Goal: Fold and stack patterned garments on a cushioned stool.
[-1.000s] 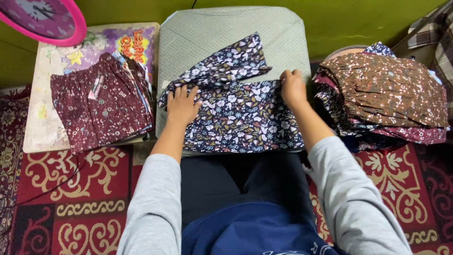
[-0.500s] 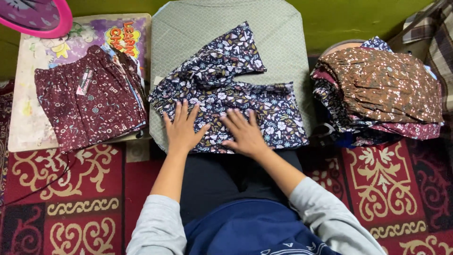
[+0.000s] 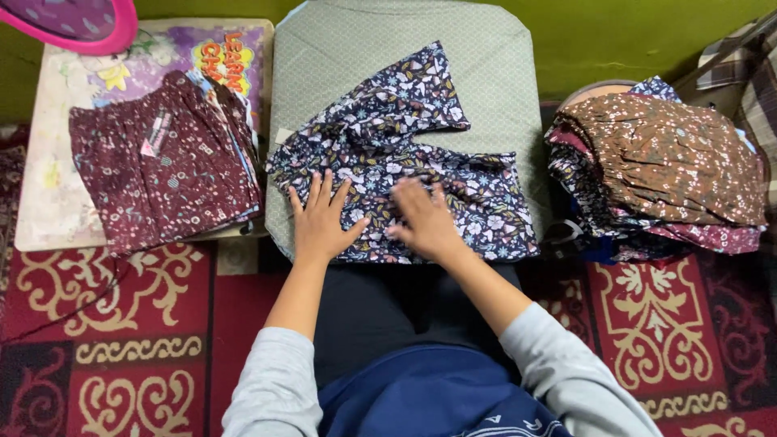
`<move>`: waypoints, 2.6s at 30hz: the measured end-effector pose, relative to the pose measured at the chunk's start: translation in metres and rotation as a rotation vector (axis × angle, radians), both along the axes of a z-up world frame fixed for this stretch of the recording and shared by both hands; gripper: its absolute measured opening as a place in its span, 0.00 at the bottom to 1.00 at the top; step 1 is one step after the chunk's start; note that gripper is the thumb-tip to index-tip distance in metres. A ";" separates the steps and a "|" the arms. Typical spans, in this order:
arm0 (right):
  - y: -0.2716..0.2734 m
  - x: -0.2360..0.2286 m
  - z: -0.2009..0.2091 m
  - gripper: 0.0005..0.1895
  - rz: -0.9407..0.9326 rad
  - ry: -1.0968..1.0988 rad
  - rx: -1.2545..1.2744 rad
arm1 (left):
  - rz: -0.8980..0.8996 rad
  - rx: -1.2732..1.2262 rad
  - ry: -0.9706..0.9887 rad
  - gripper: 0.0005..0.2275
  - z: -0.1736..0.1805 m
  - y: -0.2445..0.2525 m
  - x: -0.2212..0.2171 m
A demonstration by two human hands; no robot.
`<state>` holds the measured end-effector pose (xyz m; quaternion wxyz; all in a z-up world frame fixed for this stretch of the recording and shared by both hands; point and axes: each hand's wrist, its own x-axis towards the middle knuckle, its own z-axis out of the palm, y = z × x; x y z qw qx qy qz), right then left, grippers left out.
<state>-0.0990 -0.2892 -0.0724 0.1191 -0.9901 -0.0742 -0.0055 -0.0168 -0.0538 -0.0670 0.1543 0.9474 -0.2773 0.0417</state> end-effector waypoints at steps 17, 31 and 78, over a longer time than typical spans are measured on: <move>-0.144 0.067 -0.050 0.15 -0.351 -0.261 0.018 | -0.012 0.014 -0.030 0.36 -0.002 0.002 0.001; -0.219 0.208 -0.092 0.18 -0.562 0.099 0.045 | 0.014 -0.082 -0.094 0.36 0.003 0.001 -0.004; -0.222 0.095 -0.052 0.13 -0.417 -0.218 0.010 | 0.187 -0.094 -0.116 0.30 -0.007 0.003 -0.001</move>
